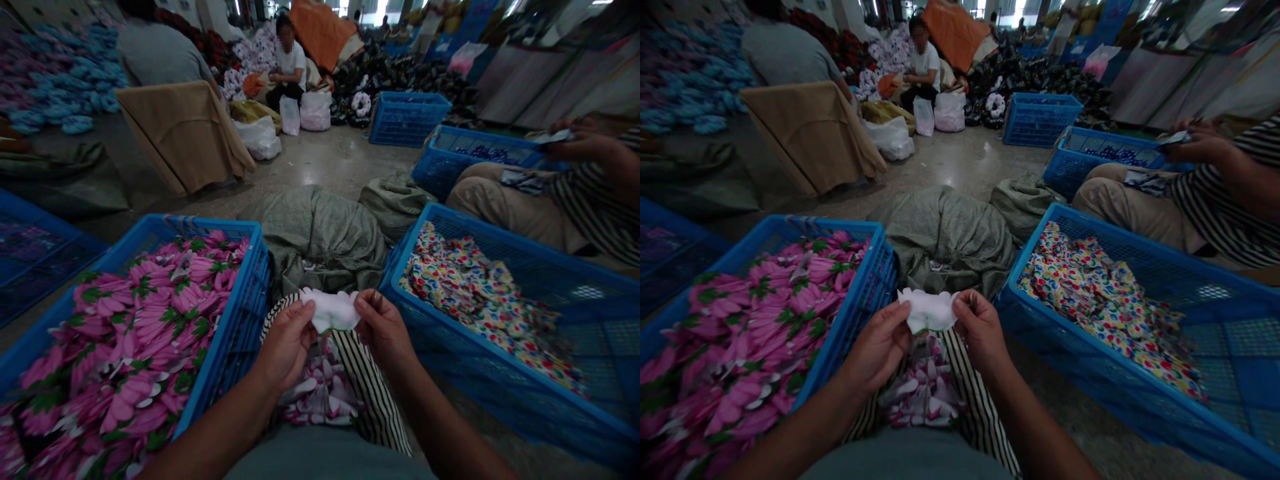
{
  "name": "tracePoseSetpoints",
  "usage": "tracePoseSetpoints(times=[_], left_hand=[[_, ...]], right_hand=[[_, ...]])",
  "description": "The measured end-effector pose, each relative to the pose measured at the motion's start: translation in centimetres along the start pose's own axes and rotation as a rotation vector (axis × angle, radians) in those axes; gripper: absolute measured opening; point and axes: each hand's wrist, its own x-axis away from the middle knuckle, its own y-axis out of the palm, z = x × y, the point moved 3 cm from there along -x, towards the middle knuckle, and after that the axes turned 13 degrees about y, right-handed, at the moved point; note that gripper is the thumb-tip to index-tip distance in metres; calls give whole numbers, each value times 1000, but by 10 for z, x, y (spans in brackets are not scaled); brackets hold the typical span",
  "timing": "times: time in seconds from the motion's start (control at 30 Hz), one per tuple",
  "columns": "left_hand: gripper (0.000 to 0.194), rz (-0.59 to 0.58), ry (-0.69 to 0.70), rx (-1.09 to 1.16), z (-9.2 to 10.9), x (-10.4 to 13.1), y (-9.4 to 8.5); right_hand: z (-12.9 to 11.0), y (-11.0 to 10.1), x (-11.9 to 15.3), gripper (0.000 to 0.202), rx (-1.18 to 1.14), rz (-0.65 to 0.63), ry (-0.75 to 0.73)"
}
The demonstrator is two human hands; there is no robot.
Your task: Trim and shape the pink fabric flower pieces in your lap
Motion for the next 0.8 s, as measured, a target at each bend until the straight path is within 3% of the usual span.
tracePoseSetpoints(times=[0.37,0.53,0.7,0.8], left_hand=[[20,30,0,-4,-7,-1,1],[14,78,28,-32,-5,-3,-3],[14,73,60,-50,-4,-5,-1],[13,79,41,-53,-4,-3,3]], right_hand=[[14,-4,-5,25,126,22,-25],[-3,-10,11,16,606,161,-395],[-13,5,30,16,1099,-112,-509],[-16,12,30,16,1217,-140,-504]])
